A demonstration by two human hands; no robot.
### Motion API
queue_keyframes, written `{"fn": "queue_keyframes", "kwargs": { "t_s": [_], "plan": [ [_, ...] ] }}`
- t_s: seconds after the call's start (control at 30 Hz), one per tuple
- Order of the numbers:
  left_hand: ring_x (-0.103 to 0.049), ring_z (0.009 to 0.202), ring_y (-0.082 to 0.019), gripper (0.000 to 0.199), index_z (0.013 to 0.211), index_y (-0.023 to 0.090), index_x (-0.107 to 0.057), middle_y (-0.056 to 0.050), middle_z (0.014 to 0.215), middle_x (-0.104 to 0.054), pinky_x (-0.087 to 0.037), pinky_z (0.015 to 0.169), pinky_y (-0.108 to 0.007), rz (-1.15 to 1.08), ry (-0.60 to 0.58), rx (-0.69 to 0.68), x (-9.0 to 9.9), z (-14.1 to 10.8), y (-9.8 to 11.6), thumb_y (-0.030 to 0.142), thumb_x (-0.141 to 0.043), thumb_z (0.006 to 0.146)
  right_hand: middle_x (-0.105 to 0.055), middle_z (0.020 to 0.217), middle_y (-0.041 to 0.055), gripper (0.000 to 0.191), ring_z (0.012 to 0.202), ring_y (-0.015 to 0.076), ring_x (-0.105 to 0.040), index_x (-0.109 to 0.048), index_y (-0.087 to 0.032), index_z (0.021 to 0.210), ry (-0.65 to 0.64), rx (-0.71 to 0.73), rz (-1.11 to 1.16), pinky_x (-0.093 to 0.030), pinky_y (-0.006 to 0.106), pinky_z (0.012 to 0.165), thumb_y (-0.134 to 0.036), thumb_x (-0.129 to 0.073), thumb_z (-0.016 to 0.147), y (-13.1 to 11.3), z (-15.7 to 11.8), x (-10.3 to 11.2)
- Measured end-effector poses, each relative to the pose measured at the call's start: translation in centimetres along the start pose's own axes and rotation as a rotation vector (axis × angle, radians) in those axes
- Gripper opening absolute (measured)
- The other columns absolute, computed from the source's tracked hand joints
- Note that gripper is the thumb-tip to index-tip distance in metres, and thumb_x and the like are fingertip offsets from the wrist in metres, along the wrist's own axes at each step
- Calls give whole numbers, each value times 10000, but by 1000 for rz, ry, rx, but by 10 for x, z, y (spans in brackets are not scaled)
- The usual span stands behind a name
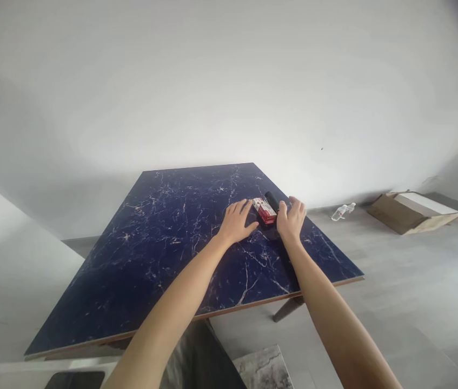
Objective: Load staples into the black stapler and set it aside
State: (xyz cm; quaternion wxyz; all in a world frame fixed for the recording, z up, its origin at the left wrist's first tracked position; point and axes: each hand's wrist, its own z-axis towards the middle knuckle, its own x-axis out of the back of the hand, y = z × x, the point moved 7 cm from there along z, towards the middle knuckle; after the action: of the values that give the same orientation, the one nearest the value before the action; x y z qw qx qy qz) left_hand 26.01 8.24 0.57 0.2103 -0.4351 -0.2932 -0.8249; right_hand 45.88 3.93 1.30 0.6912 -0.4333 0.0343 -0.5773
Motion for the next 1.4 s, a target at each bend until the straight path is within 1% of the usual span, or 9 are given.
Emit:
{"fn": "queue_keyframes", "kwargs": {
  "t_s": [0.1,0.3,0.5,0.63,0.77,0.9,1.0,1.23,1.4],
  "plan": [
    [-204,1512,-333,723,1571,215,-276,-131,1647,-246,-118,1230,-524,31,51,80,37,-35,-29,621,-330,975,-472,1413,208,515,1343,346,-407,-423,-146,1412,2,171,-37,-292,574,1105,-415,-373,975,-33,-13,6],
    [-67,1529,-424,811,1563,222,-325,-136,1658,-224,-92,1187,-645,114,4,529,79,-98,-124,729,-235,936,-163,1647,170,695,1502,373,-161,-273,-188,1545,-313,574,-48,-184,605,1170,-464,-462,936,-115,-63,-27],
    [-142,1508,-458,881,1538,218,-388,-154,1630,-294,-103,1171,-671,131,-30,672,72,-119,-134,785,-191,894,-62,1663,209,858,1528,390,-45,-87,-108,1594,-364,604,92,-152,632,1181,-474,-489,930,-163,-95,-45],
    [-169,1502,-461,887,1522,210,-414,-163,1608,-340,-108,1166,-688,157,2,681,73,-118,-130,793,-198,888,-126,1670,137,617,1529,390,-51,-411,-201,1509,-413,684,41,-144,630,1185,-476,-470,960,-170,-104,-57],
    [-146,1508,-456,902,1547,213,-379,-141,1637,-279,-104,1184,-662,195,-45,693,75,-115,-131,783,-123,896,-273,1632,114,533,1517,413,-86,-559,-223,1404,-462,701,-5,-154,644,1179,-497,-487,952,-162,-107,-72],
    [-111,1514,-455,903,1580,224,-313,-102,1662,-215,-101,1200,-638,215,-127,716,71,-113,-129,768,-78,900,-199,1651,149,770,1523,367,-98,-191,-159,1594,-332,655,13,-186,618,1184,-485,-455,948,-157,-95,-68],
    [-99,1512,-466,900,1583,222,-306,-98,1662,-211,-88,1196,-654,211,-188,688,66,-113,-125,771,-108,898,-198,1641,176,799,1514,367,-124,-111,-148,1596,-211,556,10,-194,637,1168,-461,-445,941,-142,-72,-56],
    [-105,1505,-484,887,1580,191,-311,-143,1658,-208,-93,1187,-666,185,-120,650,68,-112,-127,754,-160,912,-506,1391,205,615,1286,318,-473,-308,-143,1507,231,-196,173,-356,538,1082,-384,-368,945,-23,-10,-7],
    [-157,1499,-478,757,1550,195,-375,-158,1638,-268,-124,1172,-681,179,-94,646,66,-112,-129,645,-237,958,-669,1176,198,524,1145,335,-592,-600,-117,1279,-71,-455,118,-415,468,1023,-415,-377,910,17,0,-30]
  ]
}}
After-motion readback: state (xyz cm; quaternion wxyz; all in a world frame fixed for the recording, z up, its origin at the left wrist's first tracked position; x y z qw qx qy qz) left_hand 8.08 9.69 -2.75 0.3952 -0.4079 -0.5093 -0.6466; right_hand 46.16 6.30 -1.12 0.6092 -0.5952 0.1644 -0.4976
